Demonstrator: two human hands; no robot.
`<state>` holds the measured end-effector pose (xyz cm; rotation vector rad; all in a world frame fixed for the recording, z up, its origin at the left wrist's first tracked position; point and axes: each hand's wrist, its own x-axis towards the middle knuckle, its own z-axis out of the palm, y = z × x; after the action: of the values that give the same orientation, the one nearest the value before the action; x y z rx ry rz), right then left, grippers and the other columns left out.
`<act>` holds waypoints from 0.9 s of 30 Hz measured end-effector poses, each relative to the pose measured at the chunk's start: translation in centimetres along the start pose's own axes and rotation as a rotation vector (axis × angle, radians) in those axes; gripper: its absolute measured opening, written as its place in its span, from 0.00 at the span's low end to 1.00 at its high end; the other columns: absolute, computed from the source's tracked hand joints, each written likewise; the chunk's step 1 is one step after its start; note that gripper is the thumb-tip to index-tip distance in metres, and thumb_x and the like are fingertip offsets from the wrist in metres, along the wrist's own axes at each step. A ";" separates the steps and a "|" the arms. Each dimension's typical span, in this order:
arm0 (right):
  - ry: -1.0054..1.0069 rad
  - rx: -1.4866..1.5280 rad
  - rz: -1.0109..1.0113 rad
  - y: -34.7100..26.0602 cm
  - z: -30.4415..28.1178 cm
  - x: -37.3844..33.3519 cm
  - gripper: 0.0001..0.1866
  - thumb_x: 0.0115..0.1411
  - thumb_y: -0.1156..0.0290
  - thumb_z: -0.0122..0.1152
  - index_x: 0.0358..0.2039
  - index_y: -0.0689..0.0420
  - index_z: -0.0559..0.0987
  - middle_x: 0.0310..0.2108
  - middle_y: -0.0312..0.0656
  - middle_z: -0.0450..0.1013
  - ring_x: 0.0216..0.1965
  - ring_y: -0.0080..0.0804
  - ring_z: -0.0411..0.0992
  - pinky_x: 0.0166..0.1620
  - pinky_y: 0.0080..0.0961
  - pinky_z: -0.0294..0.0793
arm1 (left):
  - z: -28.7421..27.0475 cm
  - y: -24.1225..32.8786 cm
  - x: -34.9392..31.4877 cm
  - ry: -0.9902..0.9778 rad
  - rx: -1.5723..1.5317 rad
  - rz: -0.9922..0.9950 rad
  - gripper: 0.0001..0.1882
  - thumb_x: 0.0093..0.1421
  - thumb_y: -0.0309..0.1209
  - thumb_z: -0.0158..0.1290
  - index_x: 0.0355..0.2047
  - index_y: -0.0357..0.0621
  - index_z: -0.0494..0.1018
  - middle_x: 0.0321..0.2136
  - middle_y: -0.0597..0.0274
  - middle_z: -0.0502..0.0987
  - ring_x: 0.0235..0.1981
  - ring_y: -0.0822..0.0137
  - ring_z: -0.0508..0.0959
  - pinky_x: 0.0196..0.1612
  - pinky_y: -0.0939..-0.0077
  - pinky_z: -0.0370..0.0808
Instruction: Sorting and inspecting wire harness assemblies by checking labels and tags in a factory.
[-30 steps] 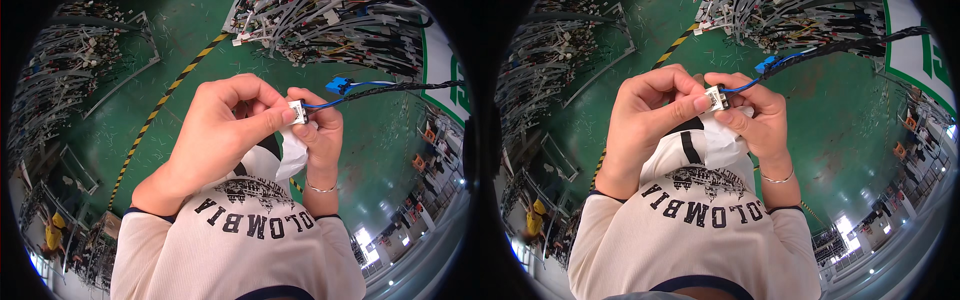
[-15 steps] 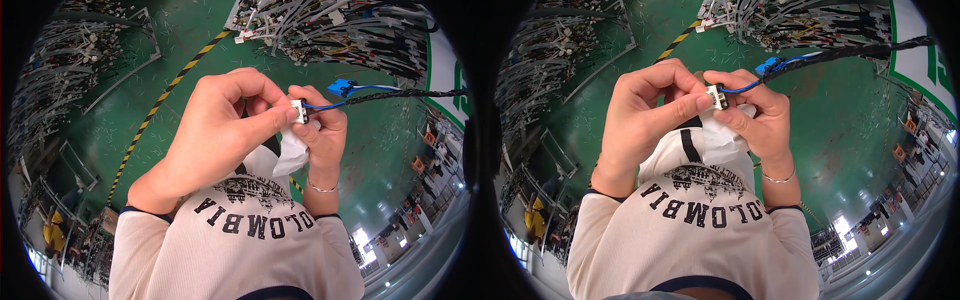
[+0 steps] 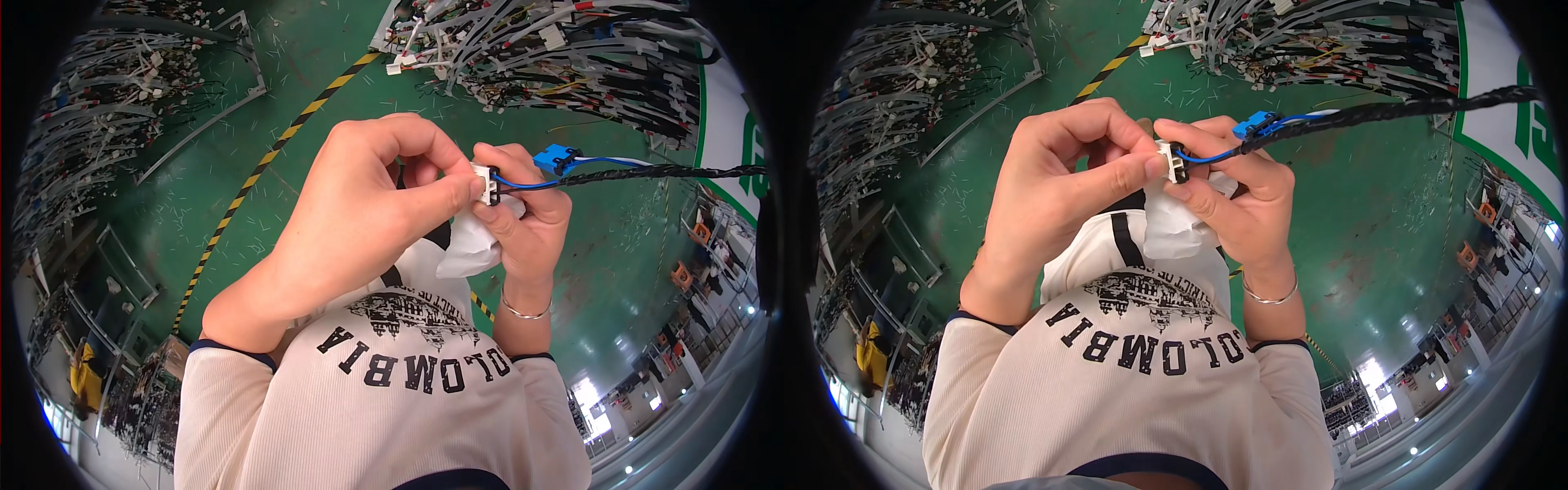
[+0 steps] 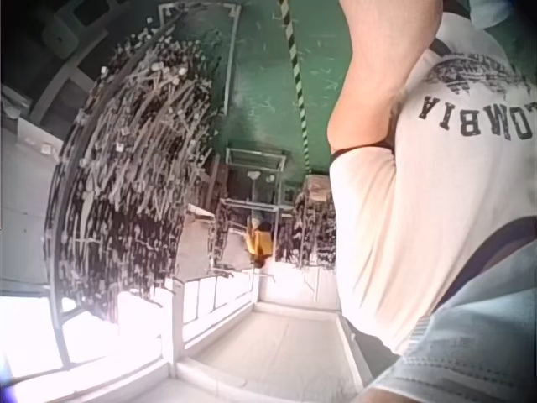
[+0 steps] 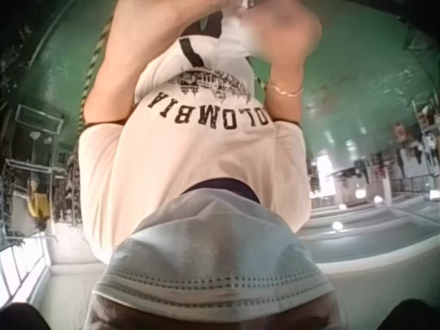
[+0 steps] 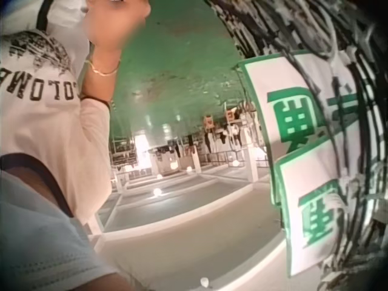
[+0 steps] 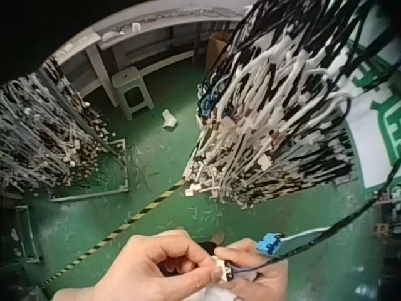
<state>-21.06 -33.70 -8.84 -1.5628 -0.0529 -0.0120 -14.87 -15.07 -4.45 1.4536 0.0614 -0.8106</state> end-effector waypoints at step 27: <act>0.449 -0.209 0.159 1.3 -4.7 -0.1 0.11 0.62 0.72 0.63 0.41 0.66 0.82 0.31 0.31 0.75 0.28 0.12 0.66 0.31 0.12 0.65 | 4.2 -2.2 8.7 0.078 0.074 0.350 0.15 0.58 0.31 0.62 0.41 0.36 0.75 0.31 0.61 0.79 0.29 0.74 0.76 0.31 0.78 0.75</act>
<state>-21.03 -38.35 -10.14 -1.7362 0.4381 -0.2489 -11.42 -22.52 -9.98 1.5110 -0.1618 -0.4745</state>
